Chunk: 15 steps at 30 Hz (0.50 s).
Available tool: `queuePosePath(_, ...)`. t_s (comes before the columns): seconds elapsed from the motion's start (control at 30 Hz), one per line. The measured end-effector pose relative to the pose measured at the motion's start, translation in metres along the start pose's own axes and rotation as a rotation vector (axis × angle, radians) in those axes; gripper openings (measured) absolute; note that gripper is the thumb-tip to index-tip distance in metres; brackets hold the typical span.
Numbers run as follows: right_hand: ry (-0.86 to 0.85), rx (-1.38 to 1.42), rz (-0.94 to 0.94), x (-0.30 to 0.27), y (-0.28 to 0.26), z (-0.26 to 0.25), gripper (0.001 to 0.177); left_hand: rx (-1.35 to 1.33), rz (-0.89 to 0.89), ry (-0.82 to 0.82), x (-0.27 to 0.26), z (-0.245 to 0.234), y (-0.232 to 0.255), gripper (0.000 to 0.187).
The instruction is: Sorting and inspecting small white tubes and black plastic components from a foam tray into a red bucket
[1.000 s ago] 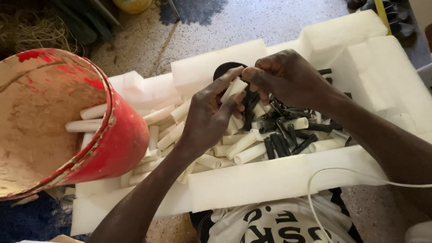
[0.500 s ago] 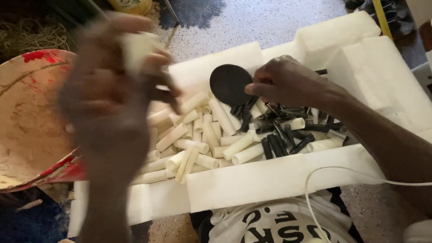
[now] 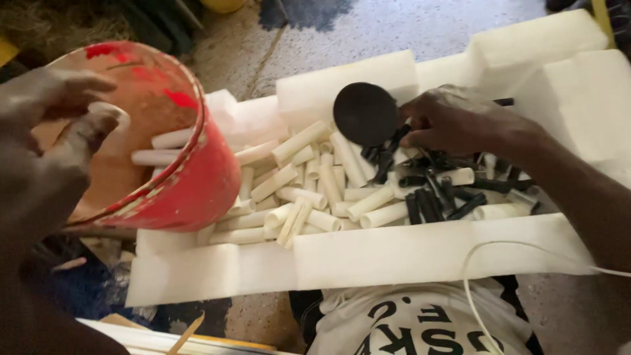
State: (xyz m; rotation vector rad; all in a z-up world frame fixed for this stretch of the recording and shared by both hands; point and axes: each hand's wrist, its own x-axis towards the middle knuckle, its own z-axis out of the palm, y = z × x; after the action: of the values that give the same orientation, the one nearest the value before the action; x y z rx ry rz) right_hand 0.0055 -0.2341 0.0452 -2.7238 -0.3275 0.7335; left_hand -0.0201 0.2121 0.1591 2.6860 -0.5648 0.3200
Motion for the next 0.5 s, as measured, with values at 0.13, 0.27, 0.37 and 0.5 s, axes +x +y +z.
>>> queuePosePath(0.13, -0.025, -0.008, 0.051, 0.006, 0.001, 0.003, 0.033, 0.031, 0.115, 0.025, -0.006, -0.012, 0.037, 0.029)
queuePosePath(0.27, -0.025, -0.092, 0.013, 0.018, 0.020, 0.014, 0.045, -0.049, 0.289, 0.007, -0.007, -0.010, 0.097, 0.030)
queuePosePath(0.37, -0.030, -0.130, 0.071, 0.014, 0.012, 0.012, 0.048, -0.055, 0.392, -0.079, -0.006, -0.005, 0.133, 0.034)
queuePosePath(0.5, -0.074, -0.093, 0.024, 0.014, 0.015, 0.013, 0.043, -0.160, 0.421, -0.276, -0.008, 0.047, 0.125, 0.024)
